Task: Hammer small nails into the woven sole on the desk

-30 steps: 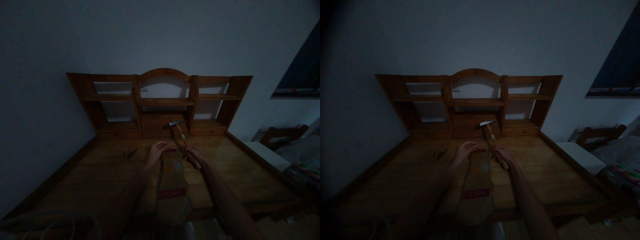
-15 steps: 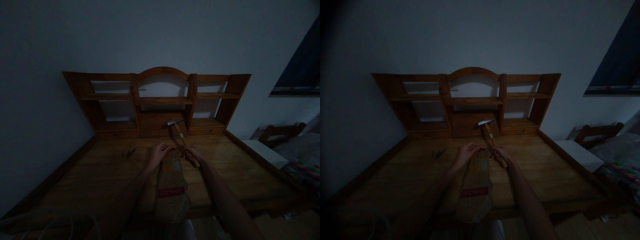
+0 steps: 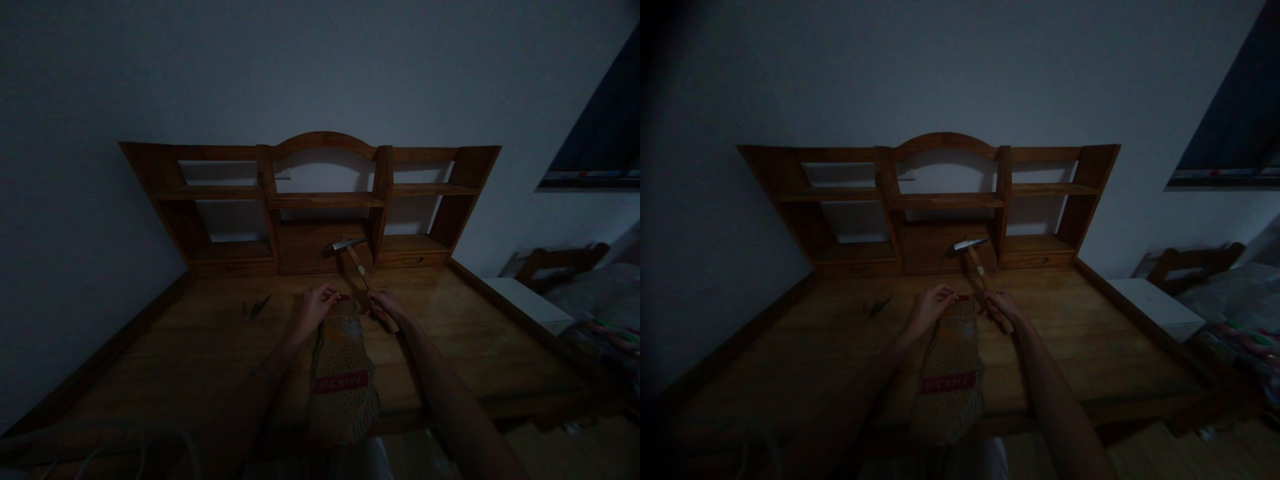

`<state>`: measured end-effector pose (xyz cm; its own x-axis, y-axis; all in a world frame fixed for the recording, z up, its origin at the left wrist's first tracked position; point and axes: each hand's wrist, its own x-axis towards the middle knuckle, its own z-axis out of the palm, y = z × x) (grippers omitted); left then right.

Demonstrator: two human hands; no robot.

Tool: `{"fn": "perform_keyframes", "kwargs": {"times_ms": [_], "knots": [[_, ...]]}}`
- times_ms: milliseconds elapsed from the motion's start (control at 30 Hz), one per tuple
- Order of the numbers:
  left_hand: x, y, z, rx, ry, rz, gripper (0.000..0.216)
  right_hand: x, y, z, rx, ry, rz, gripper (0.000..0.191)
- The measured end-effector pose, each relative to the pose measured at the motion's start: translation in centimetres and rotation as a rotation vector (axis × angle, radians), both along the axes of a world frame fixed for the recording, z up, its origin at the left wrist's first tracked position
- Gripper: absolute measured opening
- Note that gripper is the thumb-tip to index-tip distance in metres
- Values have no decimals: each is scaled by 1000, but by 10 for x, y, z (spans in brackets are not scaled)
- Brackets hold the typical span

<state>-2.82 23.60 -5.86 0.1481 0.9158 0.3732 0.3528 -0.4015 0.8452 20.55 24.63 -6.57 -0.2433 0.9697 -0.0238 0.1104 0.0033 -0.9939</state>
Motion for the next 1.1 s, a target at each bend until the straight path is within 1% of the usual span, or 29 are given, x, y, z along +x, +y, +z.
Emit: {"fn": "perform_keyframes", "kwargs": {"times_ms": [100,267,400,600,833,967,1100], "knots": [[0,-1,0,7,21,-2,14,1,2,-2,3,1,10,43],[-1,2,-7,21,11,-13,15,4,4,-7,15,12,22,46],[-1,5,-9,15,18,-23,16,4,4,-6,16,19,22,46],[-1,3,-7,22,62,-45,16,2,2,-2,0,18,30,45],[-1,1,-5,7,61,-83,15,2,1,1,18,-3,46,48],[-1,3,-4,-32,64,-61,14,2,0,3,31,-22,34,49],[0,3,-4,-36,60,-43,15,1,-3,4,30,-26,19,48]]}}
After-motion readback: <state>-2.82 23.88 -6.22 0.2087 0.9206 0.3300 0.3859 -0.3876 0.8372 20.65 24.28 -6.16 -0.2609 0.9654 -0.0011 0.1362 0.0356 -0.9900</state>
